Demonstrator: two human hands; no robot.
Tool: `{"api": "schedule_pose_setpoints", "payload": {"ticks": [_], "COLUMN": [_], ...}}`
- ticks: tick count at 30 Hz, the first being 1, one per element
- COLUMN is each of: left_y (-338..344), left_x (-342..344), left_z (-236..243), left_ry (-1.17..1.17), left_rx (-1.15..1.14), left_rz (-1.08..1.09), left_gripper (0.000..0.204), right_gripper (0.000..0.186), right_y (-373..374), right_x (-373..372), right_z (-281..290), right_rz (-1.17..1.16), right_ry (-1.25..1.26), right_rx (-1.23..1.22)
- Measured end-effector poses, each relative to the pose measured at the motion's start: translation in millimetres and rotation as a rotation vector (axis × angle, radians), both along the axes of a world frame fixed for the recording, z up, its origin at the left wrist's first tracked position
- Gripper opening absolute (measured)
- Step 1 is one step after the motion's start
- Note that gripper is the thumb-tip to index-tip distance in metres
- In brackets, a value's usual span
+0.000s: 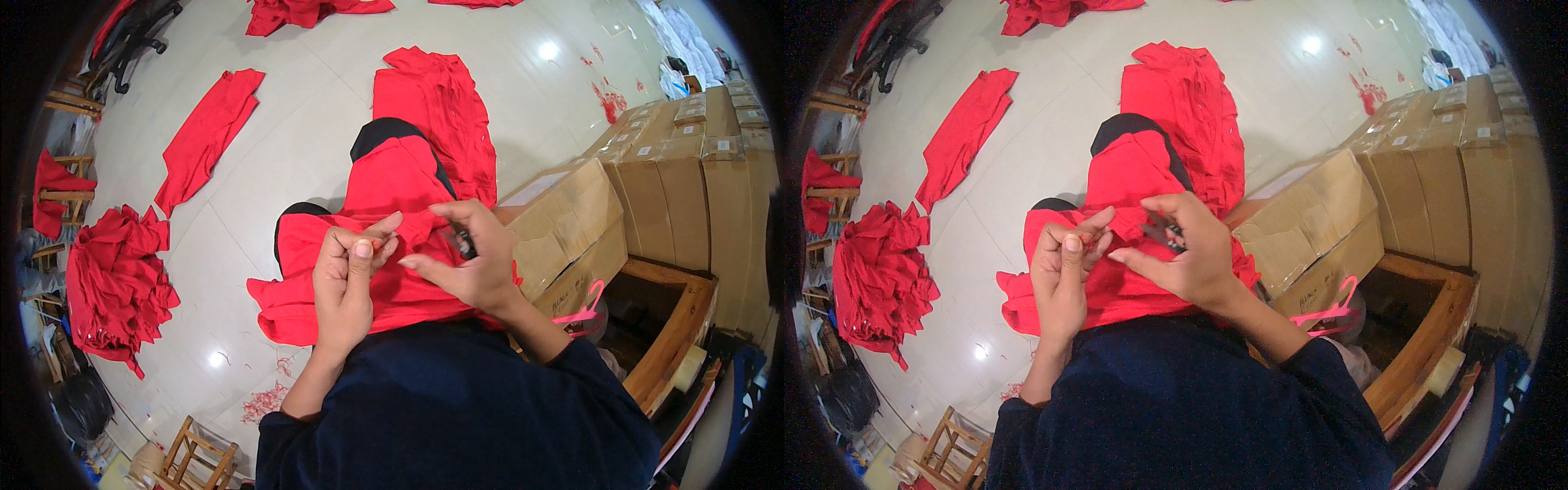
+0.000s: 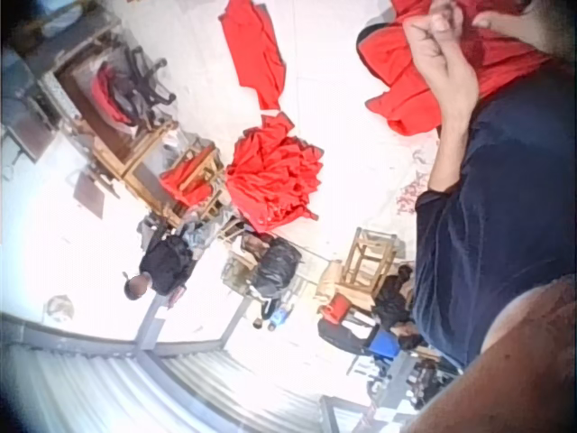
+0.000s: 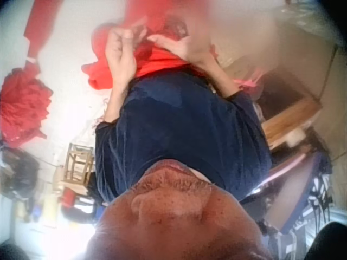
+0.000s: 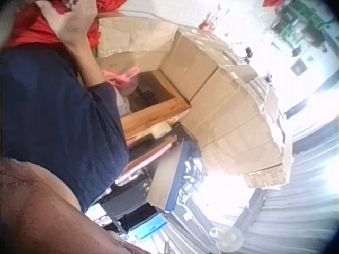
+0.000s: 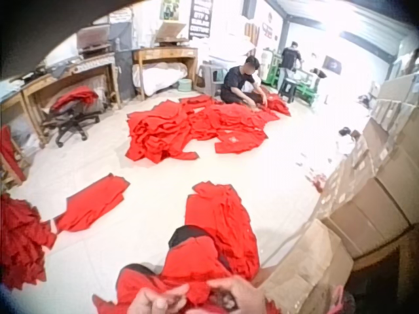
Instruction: The person sits on the floor and uses scissors to trim loose threads and excess fabric from a red garment held on their lap. The person repeatedly snips small sections of the garment's edge and adjusts the fabric to access different areas.
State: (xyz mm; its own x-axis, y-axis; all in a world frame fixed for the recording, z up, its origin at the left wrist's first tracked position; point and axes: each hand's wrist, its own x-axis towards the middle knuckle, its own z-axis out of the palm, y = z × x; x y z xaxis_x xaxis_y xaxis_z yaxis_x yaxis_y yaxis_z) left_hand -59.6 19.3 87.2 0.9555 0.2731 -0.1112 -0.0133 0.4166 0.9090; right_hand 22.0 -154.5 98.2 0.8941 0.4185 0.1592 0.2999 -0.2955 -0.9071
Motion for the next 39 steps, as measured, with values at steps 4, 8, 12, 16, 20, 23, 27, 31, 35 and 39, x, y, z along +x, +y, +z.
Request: {"api": "schedule_pose_setpoints", "payload": {"ticks": [4,8,12,16,20,23,27,31,35,39], "left_y": [-1.4,47.8,163.2,254.7,248.5,239.7,232.0,180.7,68.7,27.9], "left_x": [1.4,-18.9,-104.4,-306.8,-449.9,-455.5,-303.0,-135.1,-4.5,37.4], "left_z": [8.6,-3.2,-64.5,-211.3,-281.5,-263.1,-192.3,-97.9,-9.6,-10.2], "left_ry": [0.042,0.077,0.425,1.194,1.847,1.673,1.195,0.482,0.010,-0.088], "left_rx": [-0.049,0.344,0.959,1.315,1.217,1.068,1.409,0.976,1.054,0.885], "left_rz": [0.114,0.404,0.784,0.403,-0.383,0.083,0.594,0.515,-0.053,-0.255], "left_gripper": [0.019,0.023,0.027,0.028,0.050,0.040,0.021,0.025,0.048,0.032], "right_gripper": [0.036,0.022,0.022,0.020,0.020,0.022,0.024,0.022,0.022,0.032], "right_y": [6.5,8.0,0.1,1.2,3.0,6.9,7.5,7.8,15.7,23.3], "right_x": [0.9,8.3,10.7,11.2,15.4,16.5,17.3,24.6,27.1,22.5], "right_z": [-17.0,-10.7,-18.4,-28.0,-22.4,-21.7,-23.0,-17.2,-13.0,-20.4], "right_rz": [0.019,-0.003,-0.001,-0.013,-0.003,-0.014,-0.027,0.073,0.079,0.133], "right_ry": [-0.157,-0.086,0.046,0.243,0.388,0.385,0.351,0.527,0.739,0.452], "right_rx": [-0.112,-0.088,-0.015,0.085,0.197,0.249,0.277,0.258,0.308,0.414]}}
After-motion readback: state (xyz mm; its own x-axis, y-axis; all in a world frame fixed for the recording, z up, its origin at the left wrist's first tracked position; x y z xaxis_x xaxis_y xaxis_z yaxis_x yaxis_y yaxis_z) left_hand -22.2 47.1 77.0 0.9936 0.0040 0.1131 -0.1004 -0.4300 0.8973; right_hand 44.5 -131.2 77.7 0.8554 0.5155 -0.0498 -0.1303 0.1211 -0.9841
